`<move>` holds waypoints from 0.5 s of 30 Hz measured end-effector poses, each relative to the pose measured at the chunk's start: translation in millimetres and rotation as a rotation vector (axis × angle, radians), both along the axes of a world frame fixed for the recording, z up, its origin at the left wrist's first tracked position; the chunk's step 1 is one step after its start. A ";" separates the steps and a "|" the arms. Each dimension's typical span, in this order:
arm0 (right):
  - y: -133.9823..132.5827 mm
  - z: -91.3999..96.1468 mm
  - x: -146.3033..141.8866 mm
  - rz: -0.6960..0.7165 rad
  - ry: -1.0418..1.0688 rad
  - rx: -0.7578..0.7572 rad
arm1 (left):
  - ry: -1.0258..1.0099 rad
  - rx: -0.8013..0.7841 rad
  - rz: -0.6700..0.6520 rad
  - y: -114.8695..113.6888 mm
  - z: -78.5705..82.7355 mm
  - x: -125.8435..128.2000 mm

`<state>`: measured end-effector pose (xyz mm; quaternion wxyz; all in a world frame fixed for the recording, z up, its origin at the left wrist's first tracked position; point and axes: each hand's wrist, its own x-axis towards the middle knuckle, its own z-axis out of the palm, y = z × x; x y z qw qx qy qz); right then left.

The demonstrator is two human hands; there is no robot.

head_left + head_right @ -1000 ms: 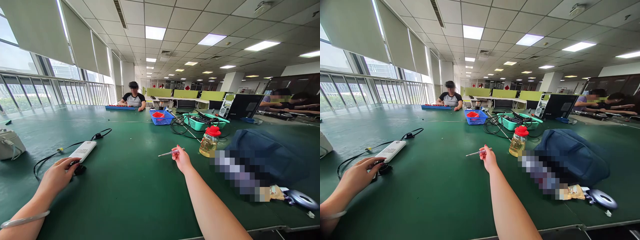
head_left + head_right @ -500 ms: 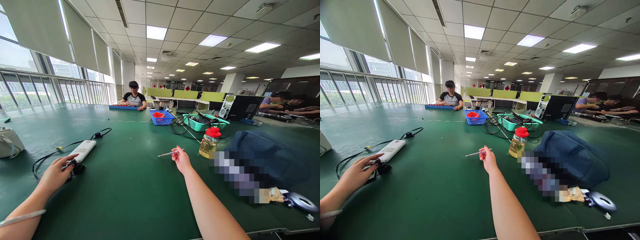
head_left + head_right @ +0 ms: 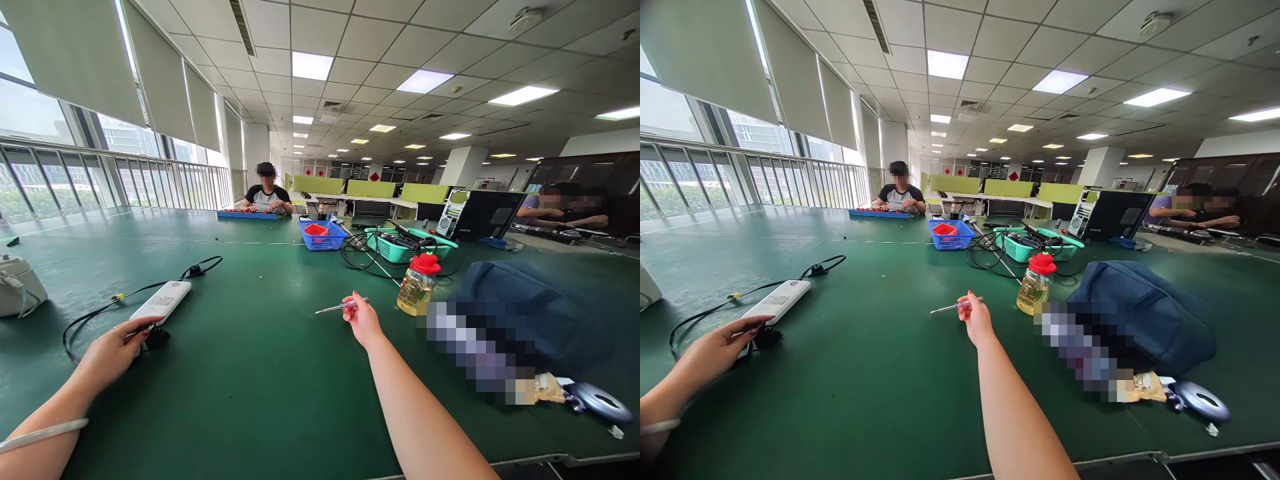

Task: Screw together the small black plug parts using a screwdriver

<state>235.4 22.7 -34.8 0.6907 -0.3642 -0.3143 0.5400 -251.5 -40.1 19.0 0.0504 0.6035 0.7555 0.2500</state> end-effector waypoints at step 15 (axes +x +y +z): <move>-1.7 1.7 -0.6 0.006 -0.007 0.012 | 0.078 0.003 -0.153 13.3 -18.9 -13.5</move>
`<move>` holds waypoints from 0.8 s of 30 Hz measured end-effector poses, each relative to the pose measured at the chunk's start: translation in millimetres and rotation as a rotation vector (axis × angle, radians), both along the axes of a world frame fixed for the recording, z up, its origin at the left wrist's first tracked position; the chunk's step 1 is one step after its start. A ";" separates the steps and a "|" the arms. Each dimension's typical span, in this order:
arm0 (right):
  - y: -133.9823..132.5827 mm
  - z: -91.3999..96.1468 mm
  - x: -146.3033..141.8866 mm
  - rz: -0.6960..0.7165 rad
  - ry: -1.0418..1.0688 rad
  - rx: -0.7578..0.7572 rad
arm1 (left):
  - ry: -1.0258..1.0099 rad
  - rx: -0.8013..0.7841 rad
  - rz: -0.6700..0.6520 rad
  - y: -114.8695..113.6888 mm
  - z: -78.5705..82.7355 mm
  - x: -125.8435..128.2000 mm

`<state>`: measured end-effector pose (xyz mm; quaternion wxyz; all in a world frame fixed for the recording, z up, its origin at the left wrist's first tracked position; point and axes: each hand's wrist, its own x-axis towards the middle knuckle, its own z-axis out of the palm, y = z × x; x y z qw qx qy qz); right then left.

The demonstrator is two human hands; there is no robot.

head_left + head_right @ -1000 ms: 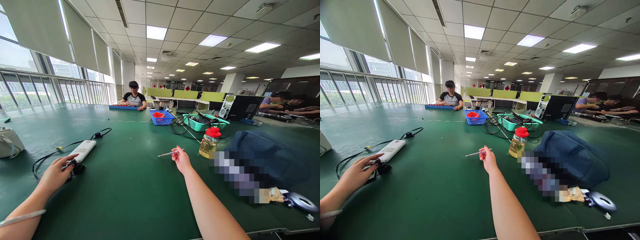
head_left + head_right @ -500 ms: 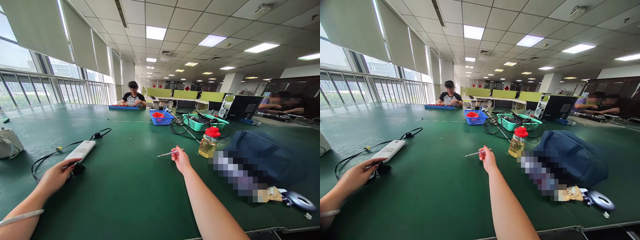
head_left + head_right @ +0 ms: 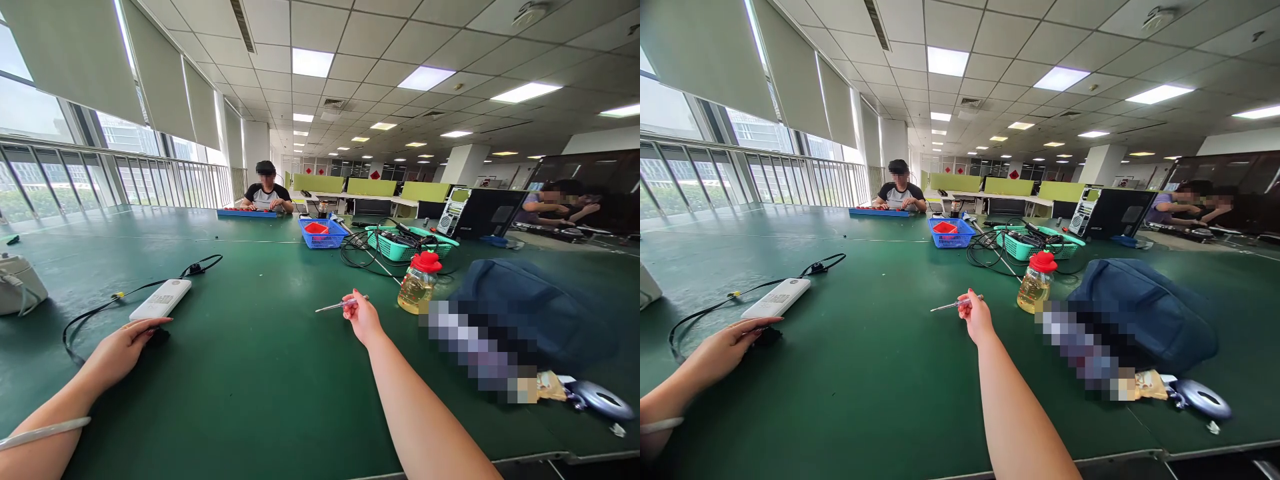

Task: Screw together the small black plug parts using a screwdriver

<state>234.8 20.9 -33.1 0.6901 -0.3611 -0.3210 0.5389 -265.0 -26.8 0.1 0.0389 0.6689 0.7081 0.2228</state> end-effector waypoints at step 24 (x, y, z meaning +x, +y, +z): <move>2.7 -2.4 3.9 -0.003 0.006 -0.018 | -0.017 -0.056 -0.020 2.1 0.4 2.8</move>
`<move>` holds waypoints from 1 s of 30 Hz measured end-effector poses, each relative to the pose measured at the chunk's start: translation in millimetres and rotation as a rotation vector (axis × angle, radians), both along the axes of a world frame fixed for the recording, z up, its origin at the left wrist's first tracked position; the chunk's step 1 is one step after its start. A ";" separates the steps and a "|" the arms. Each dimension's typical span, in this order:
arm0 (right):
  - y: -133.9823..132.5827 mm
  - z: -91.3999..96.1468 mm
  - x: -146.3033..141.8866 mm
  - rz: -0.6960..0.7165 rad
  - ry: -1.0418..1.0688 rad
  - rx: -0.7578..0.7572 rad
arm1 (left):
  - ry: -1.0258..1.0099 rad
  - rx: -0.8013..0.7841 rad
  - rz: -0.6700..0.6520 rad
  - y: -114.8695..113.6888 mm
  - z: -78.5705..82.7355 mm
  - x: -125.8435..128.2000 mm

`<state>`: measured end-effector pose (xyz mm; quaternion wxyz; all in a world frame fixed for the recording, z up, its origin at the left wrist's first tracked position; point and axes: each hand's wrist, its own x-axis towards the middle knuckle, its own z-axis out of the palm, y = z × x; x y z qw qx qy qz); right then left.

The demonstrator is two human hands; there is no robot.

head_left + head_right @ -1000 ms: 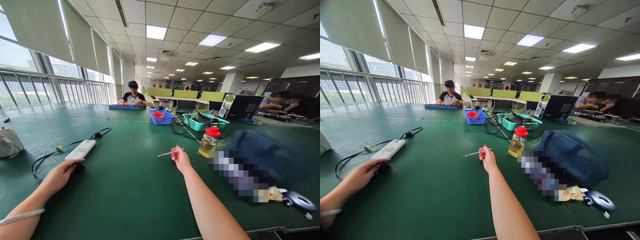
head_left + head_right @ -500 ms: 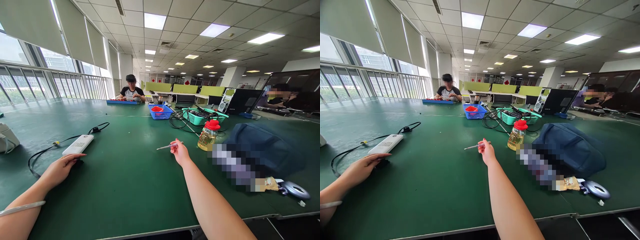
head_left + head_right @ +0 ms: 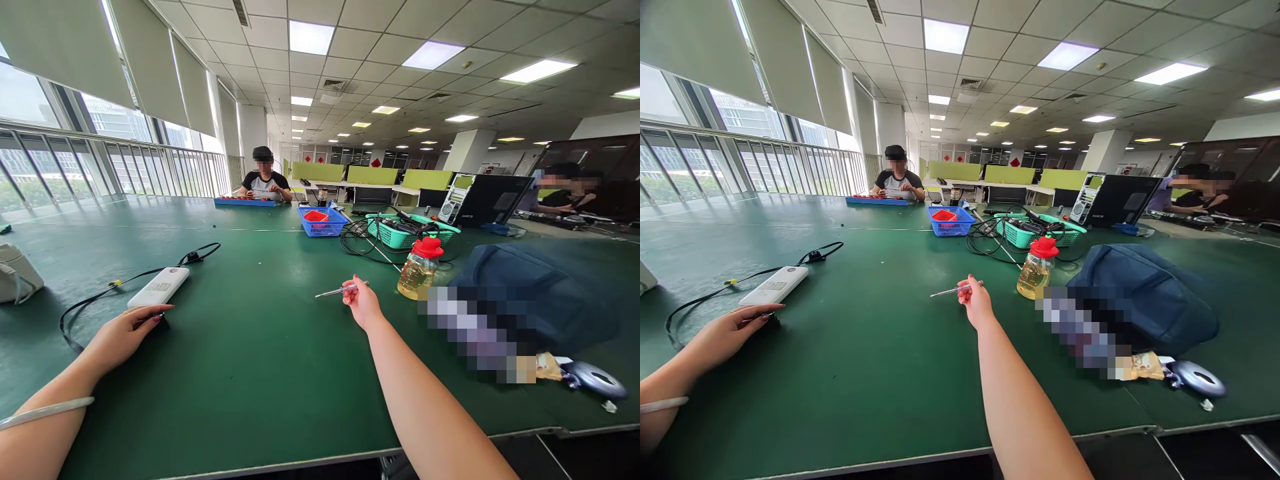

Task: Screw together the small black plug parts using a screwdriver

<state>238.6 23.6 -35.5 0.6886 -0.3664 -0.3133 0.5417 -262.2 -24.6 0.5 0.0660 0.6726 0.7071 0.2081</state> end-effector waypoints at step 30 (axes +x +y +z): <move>-3.4 2.0 -0.4 0.012 -0.038 0.009 | 0.359 -0.194 0.217 -3.6 -3.2 -14.8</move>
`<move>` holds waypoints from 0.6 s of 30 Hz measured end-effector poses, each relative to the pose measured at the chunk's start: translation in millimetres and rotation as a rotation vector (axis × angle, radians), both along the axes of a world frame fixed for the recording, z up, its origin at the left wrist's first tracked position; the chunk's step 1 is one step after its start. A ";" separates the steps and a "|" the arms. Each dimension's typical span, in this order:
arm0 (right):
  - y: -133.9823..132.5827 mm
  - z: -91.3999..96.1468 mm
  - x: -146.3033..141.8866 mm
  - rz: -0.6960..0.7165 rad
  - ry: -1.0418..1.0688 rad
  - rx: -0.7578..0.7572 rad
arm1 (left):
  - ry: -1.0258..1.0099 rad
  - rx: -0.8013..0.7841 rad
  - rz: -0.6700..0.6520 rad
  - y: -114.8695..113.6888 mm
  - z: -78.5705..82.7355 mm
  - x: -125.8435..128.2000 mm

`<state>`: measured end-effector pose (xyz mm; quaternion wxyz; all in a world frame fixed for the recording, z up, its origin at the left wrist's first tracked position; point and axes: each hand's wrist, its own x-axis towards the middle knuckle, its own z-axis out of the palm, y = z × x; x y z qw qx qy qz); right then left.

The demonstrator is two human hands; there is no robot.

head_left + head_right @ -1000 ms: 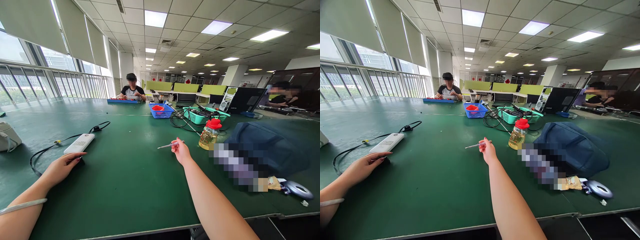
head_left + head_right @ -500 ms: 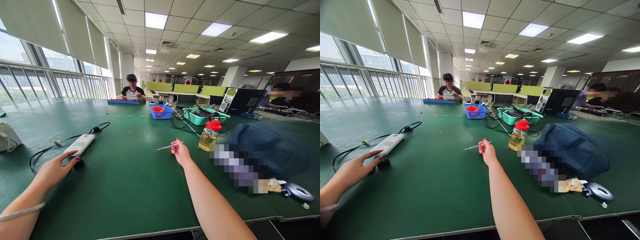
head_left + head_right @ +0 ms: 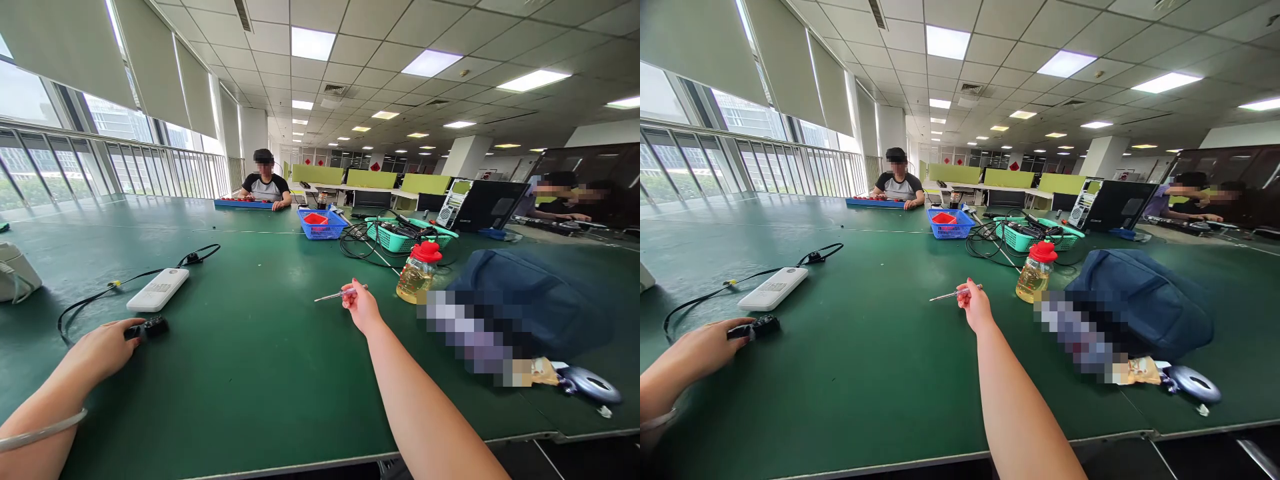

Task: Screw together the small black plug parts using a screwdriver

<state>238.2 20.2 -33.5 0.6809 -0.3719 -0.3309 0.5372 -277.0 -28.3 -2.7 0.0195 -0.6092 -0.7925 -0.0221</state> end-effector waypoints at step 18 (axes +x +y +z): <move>-1.0 0.7 -0.5 -0.005 -0.016 0.003 | -0.214 0.214 -0.365 -2.6 0.0 19.8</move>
